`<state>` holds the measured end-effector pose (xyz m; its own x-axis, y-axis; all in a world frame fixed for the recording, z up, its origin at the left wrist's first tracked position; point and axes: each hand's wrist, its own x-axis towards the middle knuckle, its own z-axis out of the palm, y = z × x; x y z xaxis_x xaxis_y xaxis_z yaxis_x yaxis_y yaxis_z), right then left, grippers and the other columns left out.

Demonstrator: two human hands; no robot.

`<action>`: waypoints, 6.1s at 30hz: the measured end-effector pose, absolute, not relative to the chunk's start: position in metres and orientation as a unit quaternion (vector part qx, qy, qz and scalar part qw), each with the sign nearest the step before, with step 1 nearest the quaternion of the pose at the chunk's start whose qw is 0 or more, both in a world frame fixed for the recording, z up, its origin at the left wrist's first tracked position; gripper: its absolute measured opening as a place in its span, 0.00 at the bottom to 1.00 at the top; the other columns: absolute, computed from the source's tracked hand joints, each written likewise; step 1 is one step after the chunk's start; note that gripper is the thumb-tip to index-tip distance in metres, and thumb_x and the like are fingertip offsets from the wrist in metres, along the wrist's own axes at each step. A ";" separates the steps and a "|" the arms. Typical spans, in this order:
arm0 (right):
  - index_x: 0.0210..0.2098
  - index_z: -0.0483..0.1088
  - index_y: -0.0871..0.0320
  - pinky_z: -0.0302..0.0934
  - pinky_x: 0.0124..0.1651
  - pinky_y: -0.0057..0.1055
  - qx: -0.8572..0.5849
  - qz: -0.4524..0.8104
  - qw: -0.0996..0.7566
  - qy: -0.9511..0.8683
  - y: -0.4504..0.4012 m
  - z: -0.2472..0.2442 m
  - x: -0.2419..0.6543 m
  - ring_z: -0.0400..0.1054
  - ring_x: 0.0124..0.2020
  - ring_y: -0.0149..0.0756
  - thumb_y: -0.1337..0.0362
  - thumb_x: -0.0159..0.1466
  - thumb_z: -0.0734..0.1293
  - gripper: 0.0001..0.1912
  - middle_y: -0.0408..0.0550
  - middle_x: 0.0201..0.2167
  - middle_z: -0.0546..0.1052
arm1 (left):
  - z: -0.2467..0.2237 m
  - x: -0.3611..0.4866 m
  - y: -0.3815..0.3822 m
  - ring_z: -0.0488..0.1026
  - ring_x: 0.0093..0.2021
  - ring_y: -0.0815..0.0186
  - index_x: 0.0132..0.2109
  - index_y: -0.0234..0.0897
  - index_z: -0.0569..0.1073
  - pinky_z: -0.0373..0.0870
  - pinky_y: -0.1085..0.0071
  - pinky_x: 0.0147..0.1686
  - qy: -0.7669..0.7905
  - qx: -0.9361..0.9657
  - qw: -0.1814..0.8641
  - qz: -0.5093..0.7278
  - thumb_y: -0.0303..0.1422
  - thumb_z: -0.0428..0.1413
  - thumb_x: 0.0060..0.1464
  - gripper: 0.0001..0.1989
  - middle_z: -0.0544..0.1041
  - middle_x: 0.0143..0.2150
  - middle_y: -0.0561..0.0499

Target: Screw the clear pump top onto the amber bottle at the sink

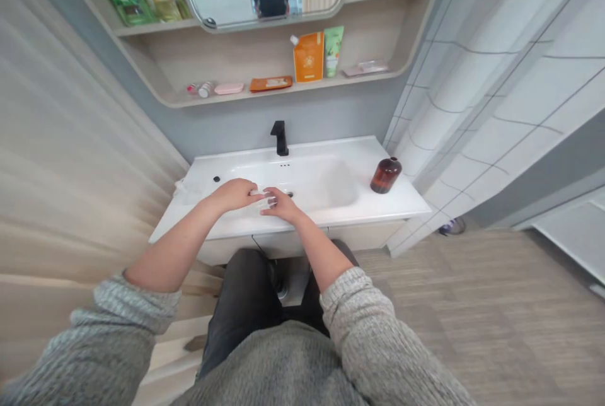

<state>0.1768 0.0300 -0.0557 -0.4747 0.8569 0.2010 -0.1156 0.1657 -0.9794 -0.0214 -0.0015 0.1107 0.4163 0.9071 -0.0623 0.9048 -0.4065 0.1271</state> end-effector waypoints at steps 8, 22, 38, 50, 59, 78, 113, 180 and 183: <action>0.58 0.74 0.49 0.72 0.50 0.39 -0.294 0.575 0.413 -0.643 0.029 -0.054 0.177 0.73 0.42 0.37 0.54 0.44 0.88 0.45 0.47 0.53 0.79 | 0.108 -0.024 -0.001 0.79 0.59 0.49 0.59 0.42 0.81 0.73 0.60 0.59 0.473 0.875 0.100 0.021 0.38 0.62 0.59 0.21 0.84 0.57 0.42; 0.61 0.74 0.49 0.74 0.53 0.43 -0.304 0.568 0.403 -0.650 0.030 -0.058 0.177 0.74 0.44 0.39 0.55 0.44 0.89 0.47 0.48 0.53 0.80 | 0.100 -0.026 0.001 0.82 0.49 0.49 0.47 0.38 0.81 0.75 0.61 0.50 0.552 0.824 0.124 0.023 0.40 0.62 0.60 0.13 0.85 0.46 0.40; 0.61 0.75 0.48 0.74 0.54 0.44 -0.296 0.568 0.409 -0.649 0.030 -0.057 0.176 0.74 0.46 0.41 0.55 0.44 0.89 0.47 0.50 0.53 0.80 | 0.102 -0.019 -0.001 0.81 0.43 0.54 0.40 0.40 0.83 0.73 0.62 0.47 0.539 0.831 0.124 0.059 0.39 0.54 0.68 0.15 0.86 0.42 0.43; 0.60 0.75 0.49 0.75 0.55 0.45 -0.297 0.581 0.419 -0.631 0.031 -0.055 0.177 0.73 0.44 0.39 0.55 0.43 0.89 0.47 0.49 0.53 0.79 | 0.112 -0.017 -0.002 0.82 0.52 0.48 0.51 0.39 0.83 0.73 0.62 0.49 0.537 0.837 0.100 -0.028 0.35 0.62 0.58 0.15 0.86 0.51 0.40; 0.59 0.74 0.49 0.74 0.52 0.41 -0.288 0.588 0.433 -0.620 0.031 -0.056 0.175 0.73 0.41 0.37 0.55 0.43 0.89 0.47 0.47 0.51 0.80 | 0.113 -0.019 0.001 0.83 0.50 0.50 0.54 0.36 0.83 0.72 0.63 0.47 0.524 0.847 0.072 -0.046 0.45 0.55 0.70 0.20 0.87 0.51 0.38; 0.59 0.70 0.47 0.75 0.58 0.43 -0.270 0.600 0.416 -0.627 0.023 -0.050 0.178 0.76 0.50 0.41 0.55 0.45 0.89 0.46 0.49 0.61 0.75 | -0.013 -0.055 -0.024 0.81 0.59 0.46 0.63 0.37 0.78 0.80 0.49 0.58 0.496 0.638 0.419 0.415 0.49 0.75 0.45 0.40 0.81 0.62 0.36; 0.36 0.65 0.51 0.65 0.40 0.37 -0.670 -0.016 0.599 -0.437 -0.030 -0.025 0.422 0.63 0.30 0.38 0.54 0.64 0.68 0.10 0.39 0.28 0.65 | -0.017 -0.140 0.062 0.80 0.56 0.39 0.74 0.25 0.64 0.77 0.48 0.55 0.789 0.555 -0.042 0.260 0.41 0.57 0.70 0.34 0.70 0.68 0.22; 0.55 0.69 0.50 0.71 0.46 0.36 -0.459 0.411 0.356 -0.703 0.060 -0.051 0.193 0.77 0.40 0.41 0.62 0.49 0.81 0.36 0.38 0.40 0.82 | -0.036 0.018 0.039 0.84 0.57 0.55 0.46 0.42 0.79 0.78 0.52 0.63 0.472 0.583 0.274 0.602 0.38 0.66 0.62 0.08 0.87 0.53 0.44; 0.56 0.69 0.50 0.71 0.46 0.35 -0.456 0.412 0.353 -0.706 0.060 -0.051 0.193 0.77 0.39 0.40 0.63 0.49 0.81 0.36 0.38 0.40 0.82 | -0.043 0.024 0.042 0.84 0.57 0.55 0.45 0.43 0.81 0.78 0.50 0.64 0.467 0.601 0.260 0.595 0.36 0.66 0.62 0.06 0.88 0.52 0.45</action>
<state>0.1930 0.0601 -0.0512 -0.3357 0.9340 0.1220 0.3522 0.2446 -0.9034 0.0239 0.0423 -0.0427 -0.1439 0.8698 0.4719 0.2525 -0.4288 0.8674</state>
